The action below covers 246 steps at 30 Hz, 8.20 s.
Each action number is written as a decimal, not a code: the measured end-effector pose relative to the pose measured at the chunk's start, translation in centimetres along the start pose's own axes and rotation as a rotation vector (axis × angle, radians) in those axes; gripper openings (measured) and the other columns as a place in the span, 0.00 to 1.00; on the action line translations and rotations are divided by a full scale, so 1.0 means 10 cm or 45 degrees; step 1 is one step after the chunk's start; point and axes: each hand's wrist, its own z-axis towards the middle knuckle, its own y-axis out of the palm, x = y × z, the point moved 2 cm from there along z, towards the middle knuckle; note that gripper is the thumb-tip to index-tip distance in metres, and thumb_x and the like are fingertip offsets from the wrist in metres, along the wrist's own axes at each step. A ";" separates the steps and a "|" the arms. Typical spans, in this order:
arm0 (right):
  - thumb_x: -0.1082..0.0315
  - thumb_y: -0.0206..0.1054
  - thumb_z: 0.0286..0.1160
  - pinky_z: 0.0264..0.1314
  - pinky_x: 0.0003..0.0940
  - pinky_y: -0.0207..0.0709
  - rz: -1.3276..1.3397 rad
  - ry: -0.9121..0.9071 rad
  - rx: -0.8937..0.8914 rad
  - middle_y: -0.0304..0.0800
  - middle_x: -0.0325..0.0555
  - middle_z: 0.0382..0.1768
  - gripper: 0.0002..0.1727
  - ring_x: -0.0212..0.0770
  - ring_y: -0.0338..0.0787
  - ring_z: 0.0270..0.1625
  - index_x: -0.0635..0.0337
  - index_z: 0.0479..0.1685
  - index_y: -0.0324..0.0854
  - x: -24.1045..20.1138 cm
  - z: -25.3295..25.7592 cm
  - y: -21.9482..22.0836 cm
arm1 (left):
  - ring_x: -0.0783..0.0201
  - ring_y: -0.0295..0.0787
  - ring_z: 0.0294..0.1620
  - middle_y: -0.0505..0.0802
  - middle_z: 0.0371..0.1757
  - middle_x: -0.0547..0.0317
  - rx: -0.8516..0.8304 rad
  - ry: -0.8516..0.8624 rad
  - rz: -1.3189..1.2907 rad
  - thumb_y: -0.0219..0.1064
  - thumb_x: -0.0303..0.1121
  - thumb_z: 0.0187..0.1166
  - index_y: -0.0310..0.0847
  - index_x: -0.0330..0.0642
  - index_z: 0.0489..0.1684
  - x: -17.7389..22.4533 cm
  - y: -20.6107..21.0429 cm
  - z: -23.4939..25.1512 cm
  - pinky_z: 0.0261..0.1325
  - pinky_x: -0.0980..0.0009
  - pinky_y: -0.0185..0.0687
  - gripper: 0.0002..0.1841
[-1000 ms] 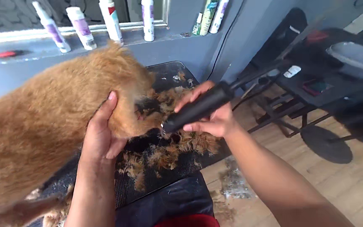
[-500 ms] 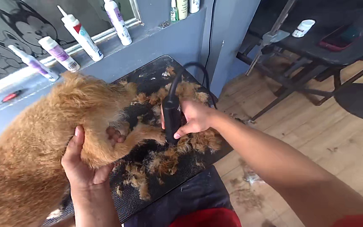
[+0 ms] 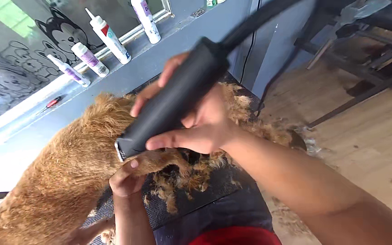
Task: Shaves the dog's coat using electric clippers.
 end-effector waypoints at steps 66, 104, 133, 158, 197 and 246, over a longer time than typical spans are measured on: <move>0.88 0.81 0.41 0.61 0.49 0.89 0.258 0.282 -0.084 0.91 0.61 0.46 0.41 0.51 0.94 0.51 0.78 0.64 0.65 0.66 0.14 -0.25 | 0.60 0.95 0.53 0.97 0.51 0.53 -0.067 -0.109 -0.087 0.74 0.24 0.59 0.93 0.43 0.51 0.00 -0.13 0.08 0.58 0.56 0.91 0.18; 0.65 0.88 0.55 0.63 0.48 0.90 -0.798 -0.306 -1.406 0.90 0.49 0.50 0.32 0.46 0.92 0.56 0.62 0.59 0.76 0.42 0.61 1.85 | 0.63 0.92 0.35 0.95 0.35 0.53 0.647 0.100 -0.126 0.78 0.39 0.74 0.91 0.37 0.39 -0.58 0.37 -0.18 0.43 0.62 0.90 0.12; 0.48 0.77 0.58 0.34 0.56 0.81 -1.917 0.168 -1.891 0.87 0.48 0.39 0.32 0.52 0.91 0.39 0.55 0.61 0.77 0.54 0.01 1.85 | 0.69 0.84 0.36 0.88 0.35 0.64 0.523 0.147 -0.875 0.48 0.32 0.73 0.77 0.49 0.35 -0.72 0.23 -0.28 0.43 0.66 0.81 0.10; 0.56 0.78 0.58 0.38 0.43 0.85 -1.486 -0.081 -1.745 0.87 0.48 0.38 0.24 0.45 0.89 0.41 0.60 0.51 0.85 0.23 -0.33 0.92 | 0.66 0.88 0.36 0.90 0.34 0.61 0.419 -0.132 -0.578 0.40 0.53 0.89 0.80 0.46 0.40 -0.48 0.08 -0.15 0.42 0.66 0.85 0.25; 0.66 0.87 0.51 0.65 0.51 0.91 -0.835 0.101 -1.334 0.90 0.56 0.51 0.35 0.50 0.93 0.58 0.72 0.58 0.74 0.21 0.65 0.83 | 0.62 0.93 0.45 0.95 0.44 0.55 0.386 -0.073 -0.286 0.63 0.31 0.70 0.85 0.41 0.46 -0.58 0.13 -0.22 0.56 0.59 0.90 0.11; 0.60 0.92 0.43 0.53 0.42 0.94 -0.439 0.745 -0.651 0.94 0.48 0.49 0.35 0.48 0.96 0.48 0.46 0.58 0.83 0.12 0.38 -1.07 | 0.50 0.89 0.49 0.91 0.43 0.47 1.507 -0.400 0.391 0.75 0.71 0.62 0.86 0.41 0.51 -0.22 0.80 0.85 0.51 0.42 0.83 0.38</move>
